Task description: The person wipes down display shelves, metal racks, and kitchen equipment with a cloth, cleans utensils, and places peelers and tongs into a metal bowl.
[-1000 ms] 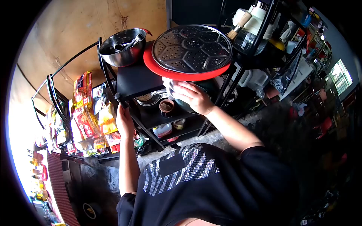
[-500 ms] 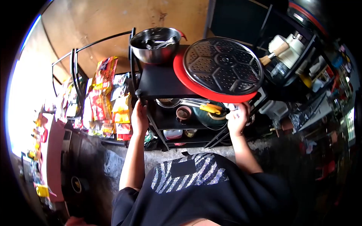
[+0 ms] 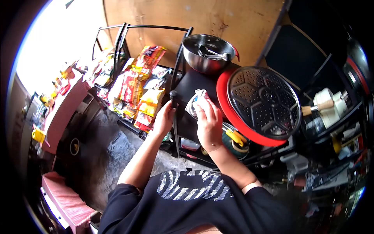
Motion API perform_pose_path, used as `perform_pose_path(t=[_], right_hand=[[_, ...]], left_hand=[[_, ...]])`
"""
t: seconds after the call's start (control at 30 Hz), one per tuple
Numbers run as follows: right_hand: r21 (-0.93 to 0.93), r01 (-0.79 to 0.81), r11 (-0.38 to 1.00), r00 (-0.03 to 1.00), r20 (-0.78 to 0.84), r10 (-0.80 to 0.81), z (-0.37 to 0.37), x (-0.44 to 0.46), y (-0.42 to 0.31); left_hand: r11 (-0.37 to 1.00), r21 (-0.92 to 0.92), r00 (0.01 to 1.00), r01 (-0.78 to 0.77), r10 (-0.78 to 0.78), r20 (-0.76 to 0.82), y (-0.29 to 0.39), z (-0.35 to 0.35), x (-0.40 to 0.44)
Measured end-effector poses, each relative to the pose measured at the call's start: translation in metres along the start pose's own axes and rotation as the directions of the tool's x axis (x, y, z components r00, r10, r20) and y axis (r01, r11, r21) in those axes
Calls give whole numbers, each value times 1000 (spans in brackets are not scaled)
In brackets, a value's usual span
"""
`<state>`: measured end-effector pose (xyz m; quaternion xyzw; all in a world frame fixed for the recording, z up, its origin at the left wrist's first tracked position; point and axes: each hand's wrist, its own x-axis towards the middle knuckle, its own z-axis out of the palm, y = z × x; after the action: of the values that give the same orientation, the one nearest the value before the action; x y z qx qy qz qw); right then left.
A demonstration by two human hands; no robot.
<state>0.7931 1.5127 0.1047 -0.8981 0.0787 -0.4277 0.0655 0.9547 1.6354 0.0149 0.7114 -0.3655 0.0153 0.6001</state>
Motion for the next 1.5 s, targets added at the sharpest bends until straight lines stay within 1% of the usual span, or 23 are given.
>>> perform_pose_path(t=[0.03, 0.1, 0.23, 0.27, 0.37, 0.43, 0.47, 0.57, 0.63, 0.7, 0.77, 0.83, 0.87, 0.9, 0.97, 1.03, 1.1, 1.17, 1.2, 1.27, 1.3, 1.4, 1.5], right_hand=[[22, 41, 999, 999, -3, -41, 8, 5, -1], [81, 86, 993, 996, -19, -85, 20, 14, -9], [377, 77, 923, 996, -67, -56, 23, 26, -15], [451, 113, 885, 990, -127, -62, 21, 29, -20], [231, 161, 959, 973, -202, -115, 30, 17, -37], [28, 84, 996, 980, -181, -78, 35, 25, -39], [28, 23, 999, 988, -155, -18, 46, 27, -36], [41, 5, 999, 986, -169, 2, 55, 31, -54], [175, -24, 984, 954, -291, 75, 62, 32, -66], [153, -40, 987, 893, -437, 104, 78, 30, -94], [246, 64, 967, 879, -472, 62, 115, 30, -120], [199, 91, 976, 932, -363, -13, 141, 45, -150], [255, 23, 967, 941, -333, 66, 162, 50, -153], [427, -119, 896, 927, -276, 255, 188, 53, -150], [698, -255, 670, 809, -226, 543, 224, 80, -132], [638, -219, 738, 765, -357, 536, 227, 135, -113], [393, -322, 862, 730, -476, 490, 222, 201, -95], [189, -220, 957, 709, -643, 290, 238, 257, -53], [218, -255, 942, 715, -613, 335, 251, 282, -25], [-166, -278, 946, 746, -658, 104, 255, 304, -5], [-244, -309, 919, 773, -628, 94, 266, 308, 20], [-266, -574, 774, 798, -391, 458, 271, 281, 4], [-286, -421, 861, 857, -436, 275, 291, 230, -2]], left_hand=[[1000, -15, 1000, 18, -19, -7, 4, 0, -2], [971, 229, 997, 62, -51, -53, -3, 0, -4], [984, 178, 999, -11, 17, -31, -8, -1, -1], [996, 92, 1000, 10, -11, 5, -7, -3, 0], [976, -81, 972, 204, -192, 138, 22, -22, 6], [976, -151, 958, 155, -112, 265, 22, -33, 12], [990, -58, 934, 131, -103, 342, 24, -44, 8], [998, -33, 931, 58, -42, 363, -8, -70, -11], [973, 18, 819, 231, -205, 536, 3, -118, -9], [951, -32, 792, 306, -236, 563, -19, -158, -8], [989, 20, 875, 149, -141, 462, -29, -197, -4], [968, -79, 877, 236, -177, 446, -40, -228, 1], [958, -99, 871, 269, -198, 450, -41, -243, 3], [967, -91, 877, 239, -174, 448, -66, -251, 3], [959, -74, 844, 275, -204, 496, -59, -280, 7], [926, -104, 799, 364, -253, 546, -76, -295, 8], [954, -103, 817, 281, -182, 547, -90, -303, 11], [932, -146, 800, 332, -196, 566, -89, -309, 16], [929, -182, 802, 323, -166, 574, -95, -312, 19], [914, -247, 814, 323, -134, 566, -102, -317, 25], [901, -265, 826, 343, -155, 542, -103, -320, 30], [875, -309, 861, 373, -202, 468, -127, -326, 54], [944, -213, 868, 252, -123, 482, -120, -337, 104]])
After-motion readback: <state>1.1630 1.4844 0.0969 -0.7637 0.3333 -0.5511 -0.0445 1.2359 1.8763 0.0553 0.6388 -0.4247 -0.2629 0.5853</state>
